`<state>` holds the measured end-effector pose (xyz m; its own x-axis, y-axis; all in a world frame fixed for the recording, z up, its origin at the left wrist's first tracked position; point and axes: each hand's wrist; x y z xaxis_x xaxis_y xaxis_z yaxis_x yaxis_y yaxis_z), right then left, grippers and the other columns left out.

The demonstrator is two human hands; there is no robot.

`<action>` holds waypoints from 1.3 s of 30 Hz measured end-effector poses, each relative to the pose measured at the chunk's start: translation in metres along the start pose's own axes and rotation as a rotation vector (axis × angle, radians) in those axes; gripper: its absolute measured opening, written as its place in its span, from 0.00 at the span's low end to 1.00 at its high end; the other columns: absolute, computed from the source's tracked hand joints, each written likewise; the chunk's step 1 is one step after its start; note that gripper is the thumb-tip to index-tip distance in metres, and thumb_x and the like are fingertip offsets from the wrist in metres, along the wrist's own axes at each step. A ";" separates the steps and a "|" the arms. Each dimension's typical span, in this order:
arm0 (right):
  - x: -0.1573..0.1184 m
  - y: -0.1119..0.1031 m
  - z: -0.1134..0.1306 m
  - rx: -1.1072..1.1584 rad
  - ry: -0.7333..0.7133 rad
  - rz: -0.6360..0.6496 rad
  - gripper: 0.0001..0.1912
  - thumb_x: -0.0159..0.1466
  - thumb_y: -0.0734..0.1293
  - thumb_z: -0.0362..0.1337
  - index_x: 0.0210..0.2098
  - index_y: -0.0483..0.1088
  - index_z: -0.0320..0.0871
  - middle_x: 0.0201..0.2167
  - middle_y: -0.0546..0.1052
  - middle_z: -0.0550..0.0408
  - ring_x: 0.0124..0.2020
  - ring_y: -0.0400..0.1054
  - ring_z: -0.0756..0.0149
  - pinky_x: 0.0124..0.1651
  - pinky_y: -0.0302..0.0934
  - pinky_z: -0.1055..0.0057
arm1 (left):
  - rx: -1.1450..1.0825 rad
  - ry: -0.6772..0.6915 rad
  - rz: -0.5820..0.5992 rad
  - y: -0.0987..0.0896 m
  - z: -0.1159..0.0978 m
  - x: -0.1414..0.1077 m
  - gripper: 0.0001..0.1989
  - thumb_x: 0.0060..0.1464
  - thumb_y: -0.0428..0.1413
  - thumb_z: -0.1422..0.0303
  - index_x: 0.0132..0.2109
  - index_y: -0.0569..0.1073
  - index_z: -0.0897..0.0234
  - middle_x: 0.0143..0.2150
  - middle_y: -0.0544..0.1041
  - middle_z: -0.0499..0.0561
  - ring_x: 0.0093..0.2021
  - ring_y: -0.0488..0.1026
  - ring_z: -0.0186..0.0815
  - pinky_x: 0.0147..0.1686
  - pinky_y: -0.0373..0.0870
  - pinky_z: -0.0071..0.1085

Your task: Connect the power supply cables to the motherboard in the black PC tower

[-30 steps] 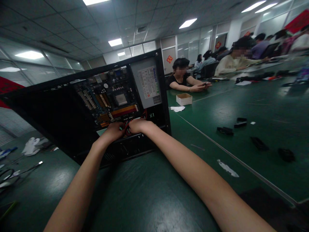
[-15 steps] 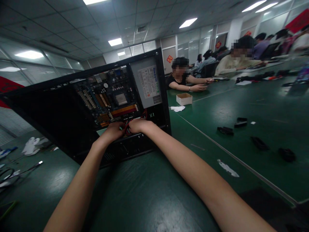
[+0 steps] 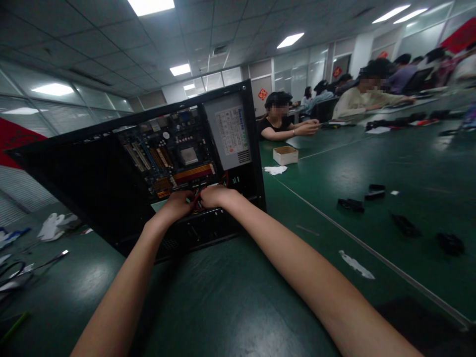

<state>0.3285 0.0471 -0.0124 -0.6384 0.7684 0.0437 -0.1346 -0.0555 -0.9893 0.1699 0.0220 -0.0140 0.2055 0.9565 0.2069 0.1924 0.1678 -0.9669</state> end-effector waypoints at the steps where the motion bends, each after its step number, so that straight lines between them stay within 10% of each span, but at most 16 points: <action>1: -0.001 0.000 0.000 0.004 0.001 0.002 0.22 0.67 0.58 0.37 0.57 0.70 0.35 0.55 0.73 0.36 0.54 0.70 0.50 0.49 0.64 0.64 | -0.009 0.006 0.000 0.000 0.001 0.000 0.13 0.54 0.54 0.69 0.44 0.79 0.66 0.45 0.81 0.58 0.47 0.76 0.44 0.43 0.68 0.31; 39: -0.001 -0.001 0.000 -0.010 0.021 0.018 0.22 0.67 0.58 0.38 0.53 0.73 0.34 0.53 0.75 0.36 0.51 0.72 0.50 0.45 0.66 0.65 | 0.006 -0.017 0.008 -0.001 -0.003 0.000 0.13 0.53 0.53 0.71 0.43 0.79 0.65 0.45 0.81 0.58 0.48 0.76 0.44 0.44 0.68 0.31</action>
<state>0.3289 0.0462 -0.0116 -0.6244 0.7808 0.0227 -0.1154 -0.0634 -0.9913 0.1730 0.0207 -0.0129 0.1912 0.9617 0.1962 0.1850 0.1610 -0.9695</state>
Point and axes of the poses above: each hand's wrist, its own x-axis towards the middle knuckle, its own y-axis out of the palm, z = x × y
